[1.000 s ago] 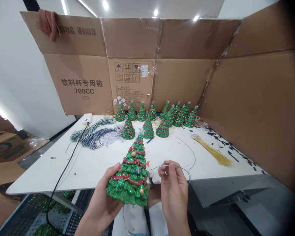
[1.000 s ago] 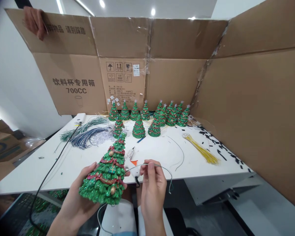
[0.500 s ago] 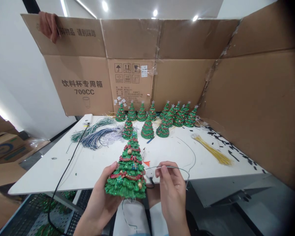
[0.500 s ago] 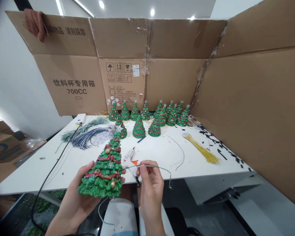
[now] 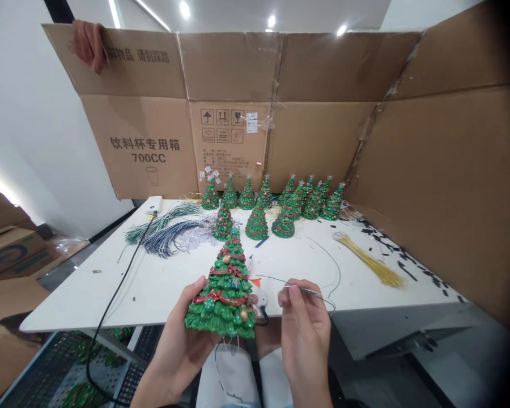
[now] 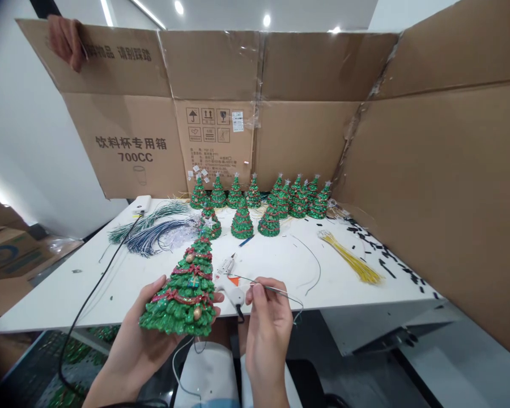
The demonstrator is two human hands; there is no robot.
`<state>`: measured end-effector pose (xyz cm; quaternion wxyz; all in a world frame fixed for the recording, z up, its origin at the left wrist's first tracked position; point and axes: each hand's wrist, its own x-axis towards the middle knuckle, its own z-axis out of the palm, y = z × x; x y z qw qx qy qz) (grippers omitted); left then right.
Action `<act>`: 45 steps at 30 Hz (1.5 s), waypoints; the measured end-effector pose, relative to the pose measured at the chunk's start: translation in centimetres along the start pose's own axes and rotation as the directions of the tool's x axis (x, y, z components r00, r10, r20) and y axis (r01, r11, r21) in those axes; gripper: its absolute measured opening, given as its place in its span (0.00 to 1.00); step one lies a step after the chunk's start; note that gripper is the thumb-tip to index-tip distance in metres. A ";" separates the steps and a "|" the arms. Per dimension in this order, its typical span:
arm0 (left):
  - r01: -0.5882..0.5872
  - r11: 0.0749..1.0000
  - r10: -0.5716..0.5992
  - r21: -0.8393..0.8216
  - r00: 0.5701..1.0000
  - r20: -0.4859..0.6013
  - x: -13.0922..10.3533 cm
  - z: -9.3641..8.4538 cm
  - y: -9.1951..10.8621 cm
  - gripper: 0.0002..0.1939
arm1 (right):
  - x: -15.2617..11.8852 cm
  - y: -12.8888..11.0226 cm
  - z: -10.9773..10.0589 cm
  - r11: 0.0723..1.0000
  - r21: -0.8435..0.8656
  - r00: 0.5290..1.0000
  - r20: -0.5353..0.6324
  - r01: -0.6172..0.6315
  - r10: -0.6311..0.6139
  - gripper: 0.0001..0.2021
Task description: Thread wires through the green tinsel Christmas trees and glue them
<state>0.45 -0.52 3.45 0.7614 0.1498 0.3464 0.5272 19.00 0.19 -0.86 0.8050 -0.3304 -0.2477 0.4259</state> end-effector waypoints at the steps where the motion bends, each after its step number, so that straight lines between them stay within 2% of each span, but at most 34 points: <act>1: 0.001 1.000 -0.001 -0.002 1.000 -0.009 0.0 0.0 0.0 0.31 | -0.1 0.0 0.0 1.000 0.000 1.000 0.002 -0.003 0.003 0.14; 6: -0.003 1.000 0.002 -0.023 0.998 -0.060 -0.2 0.0 0.0 0.27 | -0.4 0.1 0.3 0.999 0.003 0.998 0.039 -0.052 0.051 0.15; 19: -0.049 0.999 0.049 0.006 0.996 -0.072 -0.5 -0.3 0.7 0.29 | -0.8 0.3 0.1 0.993 -0.066 0.986 0.123 -0.103 0.110 0.14; 25: -0.090 0.996 0.091 0.007 0.995 -0.051 -1.1 0.3 0.9 0.27 | -1.2 0.0 0.5 0.988 -0.149 0.991 0.124 -0.040 0.059 0.14; 34: -0.063 0.997 0.065 0.047 0.997 -0.040 -1.5 1.2 0.8 0.23 | -1.5 0.6 0.2 0.975 -0.221 0.981 0.182 -0.024 0.066 0.13; 39: -0.070 0.997 0.071 0.027 0.997 -0.036 -1.3 1.2 0.8 0.25 | -1.5 0.8 0.2 0.968 -0.251 0.986 0.155 -0.026 0.067 0.13; 45: -0.051 0.999 0.051 0.007 0.997 -0.058 -0.5 0.3 0.6 0.28 | -1.3 0.6 0.4 0.980 -0.181 0.990 0.100 -0.081 0.100 0.14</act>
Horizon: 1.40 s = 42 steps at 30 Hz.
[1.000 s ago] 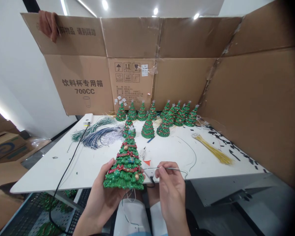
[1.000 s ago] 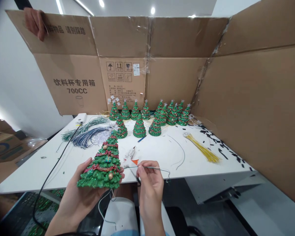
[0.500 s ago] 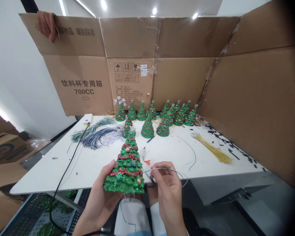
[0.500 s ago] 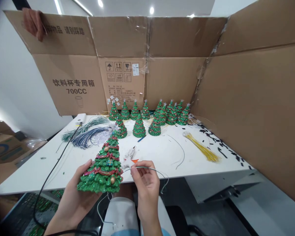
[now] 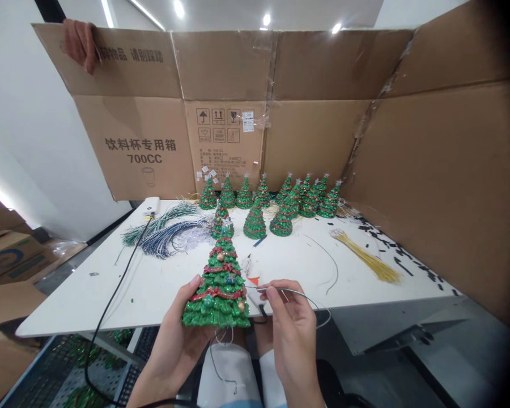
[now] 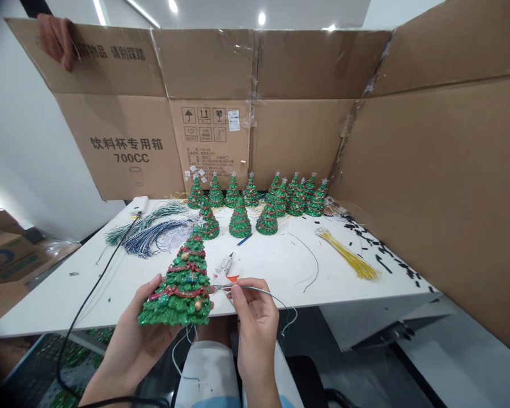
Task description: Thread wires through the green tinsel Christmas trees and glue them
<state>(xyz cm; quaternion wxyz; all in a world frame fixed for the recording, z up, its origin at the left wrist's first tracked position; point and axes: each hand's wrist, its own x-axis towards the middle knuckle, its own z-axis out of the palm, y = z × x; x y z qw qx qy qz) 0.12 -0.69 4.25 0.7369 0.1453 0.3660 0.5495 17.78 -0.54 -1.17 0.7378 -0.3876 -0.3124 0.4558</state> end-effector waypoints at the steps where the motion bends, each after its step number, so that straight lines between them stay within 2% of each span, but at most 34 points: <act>1: -0.002 1.000 0.002 0.004 1.000 0.002 0.1 -0.1 0.0 0.28 | 0.1 0.0 0.0 1.000 0.017 1.000 -0.003 -0.006 0.006 0.14; 8: 0.023 1.000 -0.022 -0.016 0.997 0.070 -0.2 -0.2 0.1 0.30 | 0.2 0.0 0.1 0.998 0.047 0.999 0.031 -0.032 0.031 0.14; 16: 0.019 1.000 -0.019 -0.010 0.998 0.056 0.0 -0.3 -0.3 0.29 | 0.1 -0.2 0.2 0.999 0.033 1.000 0.007 -0.020 0.020 0.16; 21: 0.031 0.999 -0.029 -0.024 0.996 0.083 0.1 -0.4 -0.3 0.30 | 0.1 0.1 0.0 0.999 0.034 0.999 0.031 -0.033 0.032 0.15; 32: -0.018 1.000 0.018 0.001 0.999 0.039 -0.1 -0.1 -0.2 0.30 | 0.5 -0.4 0.2 1.000 0.014 0.997 0.078 -0.025 0.023 0.14; 38: -0.020 1.000 0.021 -0.012 1.000 0.009 -0.3 0.2 -0.1 0.25 | 0.3 -0.7 0.5 1.000 0.025 0.994 0.111 -0.007 0.004 0.12; 42: -0.019 0.999 0.020 -0.028 1.000 0.011 -0.3 0.2 -0.3 0.27 | 0.0 -0.5 0.7 1.000 0.021 0.991 0.135 -0.017 0.014 0.12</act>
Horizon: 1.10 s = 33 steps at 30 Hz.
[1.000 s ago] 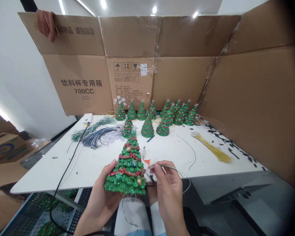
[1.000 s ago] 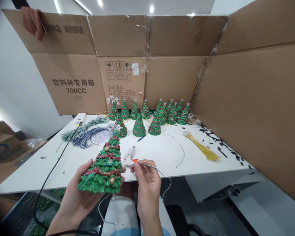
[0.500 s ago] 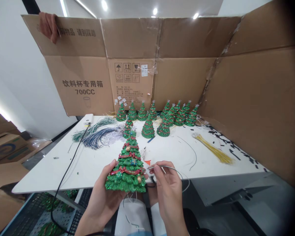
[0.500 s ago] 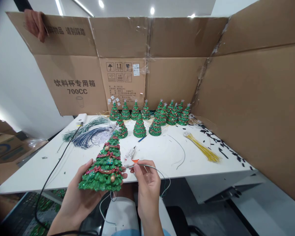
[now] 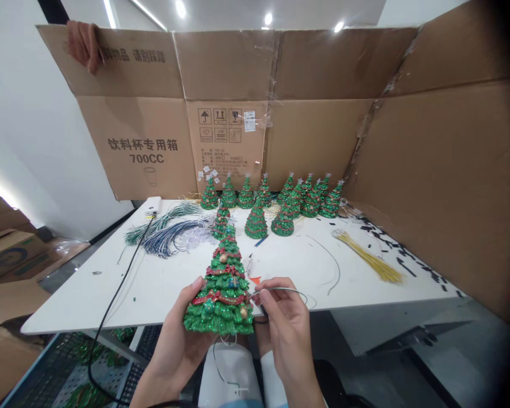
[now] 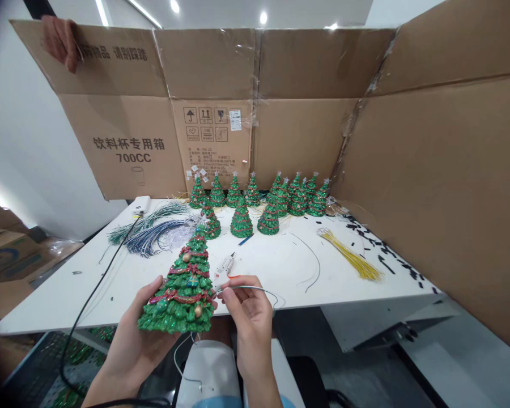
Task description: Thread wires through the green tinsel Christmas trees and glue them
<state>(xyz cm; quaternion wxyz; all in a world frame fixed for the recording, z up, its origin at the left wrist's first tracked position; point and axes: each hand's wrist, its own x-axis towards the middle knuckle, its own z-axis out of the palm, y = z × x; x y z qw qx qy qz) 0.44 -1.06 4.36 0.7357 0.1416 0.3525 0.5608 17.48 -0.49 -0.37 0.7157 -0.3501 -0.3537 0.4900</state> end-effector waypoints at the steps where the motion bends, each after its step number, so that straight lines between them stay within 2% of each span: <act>1: 0.005 1.000 -0.005 -0.004 1.000 0.001 0.0 0.0 0.0 0.28 | 0.0 0.1 0.0 1.000 -0.007 1.000 0.005 -0.011 0.011 0.12; 4: 0.006 1.000 -0.007 -0.013 1.000 -0.005 0.1 -0.2 -0.1 0.29 | 0.0 0.2 0.0 0.999 -0.030 1.000 0.015 -0.020 0.020 0.12; 9: -0.021 1.000 0.021 -0.007 1.000 -0.016 0.1 -0.3 -0.2 0.23 | 0.0 0.0 0.0 0.999 -0.039 0.999 0.052 0.008 -0.006 0.10; 15: -0.005 0.998 0.006 -0.060 1.000 0.021 -0.2 -0.1 -0.2 0.20 | 0.0 -0.3 -0.3 0.988 -0.143 0.994 0.094 0.064 -0.051 0.08; 22: -0.011 0.999 0.011 -0.030 1.000 -0.014 0.0 -0.4 -0.2 0.15 | 0.4 0.4 -0.9 0.942 -0.269 0.980 0.084 0.199 -0.183 0.08; 26: -0.020 1.000 0.020 -0.005 1.000 0.005 0.5 -1.1 -0.4 0.18 | 0.3 0.7 -0.8 0.938 -0.269 0.975 0.054 0.220 -0.214 0.09; 33: -0.040 0.999 0.039 0.022 0.997 0.064 0.7 -1.4 -0.3 0.19 | 0.1 1.4 -0.4 0.954 -0.237 0.983 0.043 0.183 -0.178 0.10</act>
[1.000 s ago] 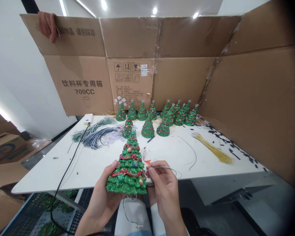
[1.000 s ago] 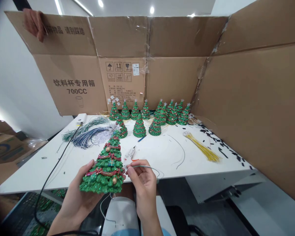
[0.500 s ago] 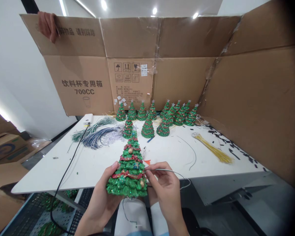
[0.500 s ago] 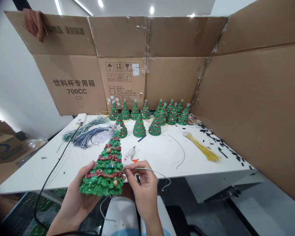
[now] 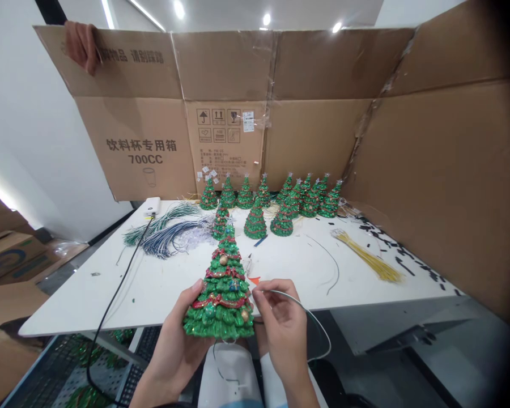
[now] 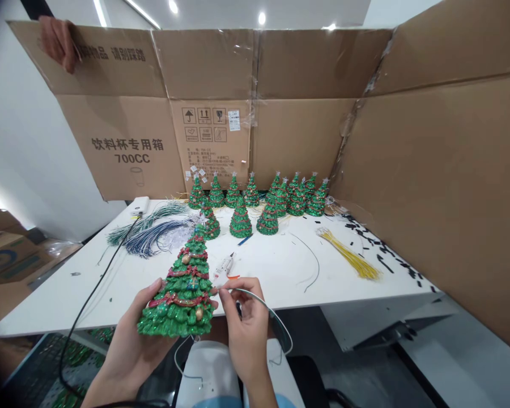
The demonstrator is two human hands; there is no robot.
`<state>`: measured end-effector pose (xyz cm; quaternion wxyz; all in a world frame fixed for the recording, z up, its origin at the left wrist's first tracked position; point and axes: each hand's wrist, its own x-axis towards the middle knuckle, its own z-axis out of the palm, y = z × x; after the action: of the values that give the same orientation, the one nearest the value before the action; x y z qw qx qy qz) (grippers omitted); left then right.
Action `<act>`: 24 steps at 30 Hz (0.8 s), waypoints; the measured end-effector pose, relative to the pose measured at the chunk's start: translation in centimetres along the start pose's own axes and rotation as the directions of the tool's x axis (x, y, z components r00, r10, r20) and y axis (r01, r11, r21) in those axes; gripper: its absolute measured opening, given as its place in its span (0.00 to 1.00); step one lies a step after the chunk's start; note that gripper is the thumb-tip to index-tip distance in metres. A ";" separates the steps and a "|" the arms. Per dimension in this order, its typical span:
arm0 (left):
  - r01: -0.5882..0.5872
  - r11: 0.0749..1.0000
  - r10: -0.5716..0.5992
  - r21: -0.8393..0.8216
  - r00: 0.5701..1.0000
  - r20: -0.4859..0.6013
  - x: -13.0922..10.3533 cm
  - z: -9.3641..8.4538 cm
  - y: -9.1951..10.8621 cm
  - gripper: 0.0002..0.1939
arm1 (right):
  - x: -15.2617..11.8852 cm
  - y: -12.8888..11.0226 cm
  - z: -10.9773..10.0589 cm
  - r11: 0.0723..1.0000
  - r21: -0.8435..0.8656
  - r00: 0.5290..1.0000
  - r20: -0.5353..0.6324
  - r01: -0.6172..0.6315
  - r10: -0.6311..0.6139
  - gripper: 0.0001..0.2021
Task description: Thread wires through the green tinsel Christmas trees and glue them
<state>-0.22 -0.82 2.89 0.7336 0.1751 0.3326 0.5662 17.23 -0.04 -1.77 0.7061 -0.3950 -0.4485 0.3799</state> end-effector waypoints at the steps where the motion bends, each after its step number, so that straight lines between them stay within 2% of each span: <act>1: -0.003 1.000 0.003 0.000 1.000 0.004 0.0 0.0 0.0 0.20 | 0.0 0.0 0.1 1.000 0.003 1.000 0.000 -0.002 0.002 0.10; 7: 0.000 1.000 0.000 -0.001 1.000 -0.021 -0.2 0.4 0.0 0.20 | -0.1 -0.1 0.4 1.000 0.026 1.000 -0.025 -0.011 0.012 0.11; 11: 0.036 0.999 -0.036 -0.008 0.999 0.017 -0.3 0.7 0.1 0.25 | 0.0 0.0 0.3 1.000 0.014 0.999 -0.034 -0.013 0.014 0.12; 14: 0.032 0.999 -0.032 -0.006 0.999 0.021 -0.3 0.8 0.1 0.24 | 0.0 0.1 0.3 1.000 0.013 0.999 -0.031 -0.020 0.021 0.13; 24: 0.025 0.999 -0.024 0.024 0.998 -0.063 -0.4 1.3 0.0 0.21 | -0.1 0.6 0.2 0.999 0.009 0.999 -0.033 -0.040 0.041 0.13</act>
<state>0.64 -1.04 3.93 0.7274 0.1624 0.3647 0.5581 16.94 0.15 -2.27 0.7073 -0.4072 -0.4269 0.3894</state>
